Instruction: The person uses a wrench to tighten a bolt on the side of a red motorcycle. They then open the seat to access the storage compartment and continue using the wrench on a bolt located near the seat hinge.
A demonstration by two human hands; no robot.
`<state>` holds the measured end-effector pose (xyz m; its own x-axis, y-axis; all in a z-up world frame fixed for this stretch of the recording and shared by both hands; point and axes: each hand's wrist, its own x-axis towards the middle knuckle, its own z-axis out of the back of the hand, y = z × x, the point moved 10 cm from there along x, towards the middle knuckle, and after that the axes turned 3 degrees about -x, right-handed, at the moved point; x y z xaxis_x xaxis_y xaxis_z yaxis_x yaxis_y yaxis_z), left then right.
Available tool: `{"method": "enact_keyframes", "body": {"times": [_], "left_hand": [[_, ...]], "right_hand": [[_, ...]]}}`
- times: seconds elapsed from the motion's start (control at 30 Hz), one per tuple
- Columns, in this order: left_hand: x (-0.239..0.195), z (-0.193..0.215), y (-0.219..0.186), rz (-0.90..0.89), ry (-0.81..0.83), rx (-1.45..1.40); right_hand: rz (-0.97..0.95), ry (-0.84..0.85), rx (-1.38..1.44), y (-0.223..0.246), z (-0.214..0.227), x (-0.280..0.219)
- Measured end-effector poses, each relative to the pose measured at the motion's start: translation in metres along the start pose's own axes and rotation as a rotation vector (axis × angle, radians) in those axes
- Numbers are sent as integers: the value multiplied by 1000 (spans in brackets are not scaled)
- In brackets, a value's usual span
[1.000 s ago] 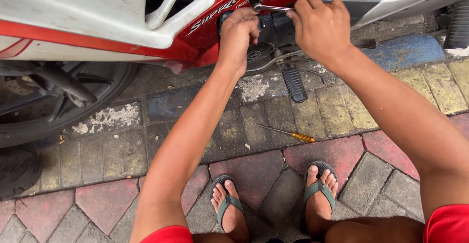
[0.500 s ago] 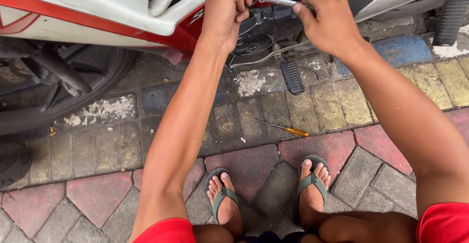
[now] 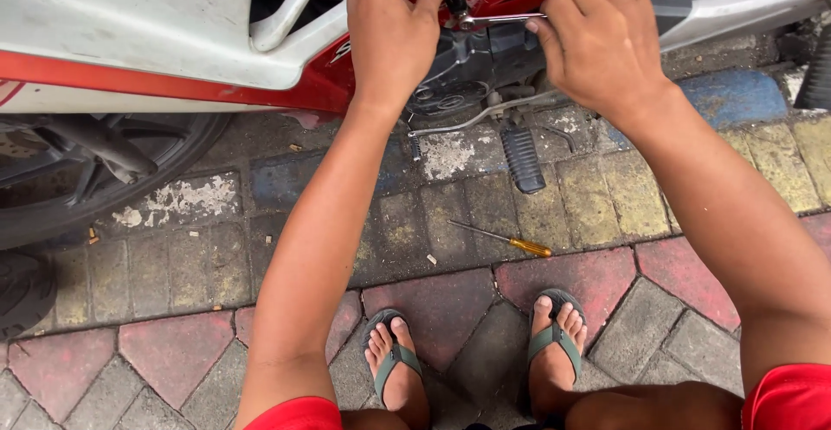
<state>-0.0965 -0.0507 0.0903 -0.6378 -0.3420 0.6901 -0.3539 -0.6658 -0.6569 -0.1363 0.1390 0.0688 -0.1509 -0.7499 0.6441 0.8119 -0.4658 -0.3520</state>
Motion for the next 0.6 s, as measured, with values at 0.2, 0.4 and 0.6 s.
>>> {"method": "enact_keyframes", "body": {"times": [0.2,0.4,0.6], "left_hand": [[-3,-3,-6,-42,8,162],[-6,3,-1,6,-8,93],[-8,4,-4,-41,21,97]], "right_hand": [[-15,-25,-137,0,-1,7],[-44,19,-269,4,2,14],[-65,48,-289,0,-1,10]]}}
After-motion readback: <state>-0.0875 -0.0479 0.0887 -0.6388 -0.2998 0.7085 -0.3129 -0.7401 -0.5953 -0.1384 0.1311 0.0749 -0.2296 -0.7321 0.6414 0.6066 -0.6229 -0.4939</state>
